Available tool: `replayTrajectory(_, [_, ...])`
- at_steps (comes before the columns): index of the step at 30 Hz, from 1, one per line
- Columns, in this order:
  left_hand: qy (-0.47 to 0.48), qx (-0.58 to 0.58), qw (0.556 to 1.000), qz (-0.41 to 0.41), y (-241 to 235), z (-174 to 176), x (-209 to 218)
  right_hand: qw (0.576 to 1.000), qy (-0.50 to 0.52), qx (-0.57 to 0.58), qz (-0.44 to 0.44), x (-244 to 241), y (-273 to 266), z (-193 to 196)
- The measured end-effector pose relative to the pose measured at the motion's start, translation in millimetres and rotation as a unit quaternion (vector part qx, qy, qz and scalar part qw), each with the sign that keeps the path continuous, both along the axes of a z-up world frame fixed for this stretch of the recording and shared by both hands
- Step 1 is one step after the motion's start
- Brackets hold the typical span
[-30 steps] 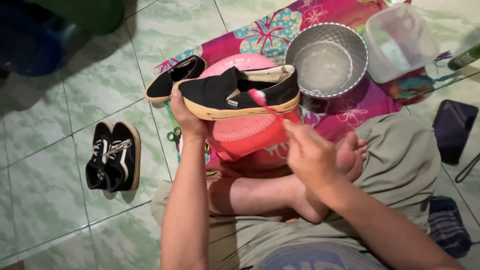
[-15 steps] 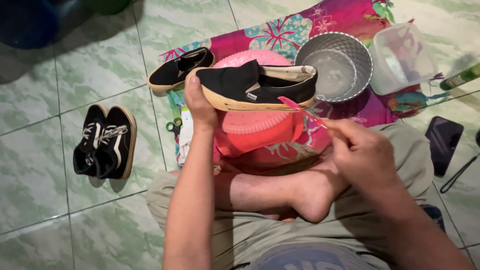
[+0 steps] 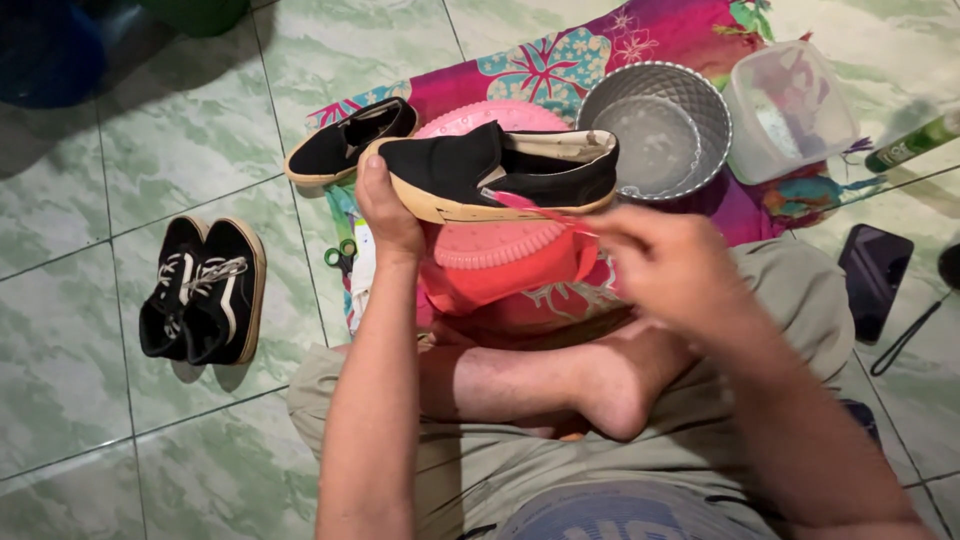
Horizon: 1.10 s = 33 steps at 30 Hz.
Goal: The person scrubs a black slip-on shoe using a pink toothbrush and water from a metal bowl. They repeatedly dip the brush into the water and scrub the shoe's upper and sole while holding it over a pink stool.
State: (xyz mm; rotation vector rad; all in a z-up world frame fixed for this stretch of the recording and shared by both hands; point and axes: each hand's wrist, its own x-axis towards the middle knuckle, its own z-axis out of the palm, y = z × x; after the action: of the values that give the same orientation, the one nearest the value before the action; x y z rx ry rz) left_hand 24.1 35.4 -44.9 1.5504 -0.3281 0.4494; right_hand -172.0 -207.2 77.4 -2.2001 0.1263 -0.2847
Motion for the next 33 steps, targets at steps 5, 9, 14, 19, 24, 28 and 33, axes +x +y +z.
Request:
replayTrajectory(5, [-0.008, -0.007, 1.0, 0.007, -4, 5, -4, 0.995, 0.043, 0.09, -0.018, -12, -44, -14])
replayTrajectory(9, [-0.005, 0.007, 1.0, 0.012, -3, 4, -2, 0.983, 0.042, 0.177, -0.001, 4, -34, -28])
replayTrajectory(14, [0.002, 0.012, 1.0, 0.01, -2, 7, -3, 0.98, 0.123, 0.159, -0.008, 23, -19, -25])
replayTrajectory(19, [0.007, 0.015, 1.0, 0.006, -3, 8, -3, 0.976, 0.147, 0.16, 0.017, 38, -14, -18])
replayTrajectory(24, [0.003, 0.017, 1.0, 0.005, -4, 13, -7, 0.958, 0.148, 0.239, 0.058, 41, -11, -4])
replayTrajectory(28, [0.003, 0.015, 1.0, 0.001, -2, 11, -5, 0.951, 0.164, 0.255, 0.066, 39, -16, -11])
replayTrajectory(33, [0.007, 0.011, 1.0, 0.004, -3, 11, -6, 0.949, 0.167, 0.261, 0.054, 40, -10, -5])
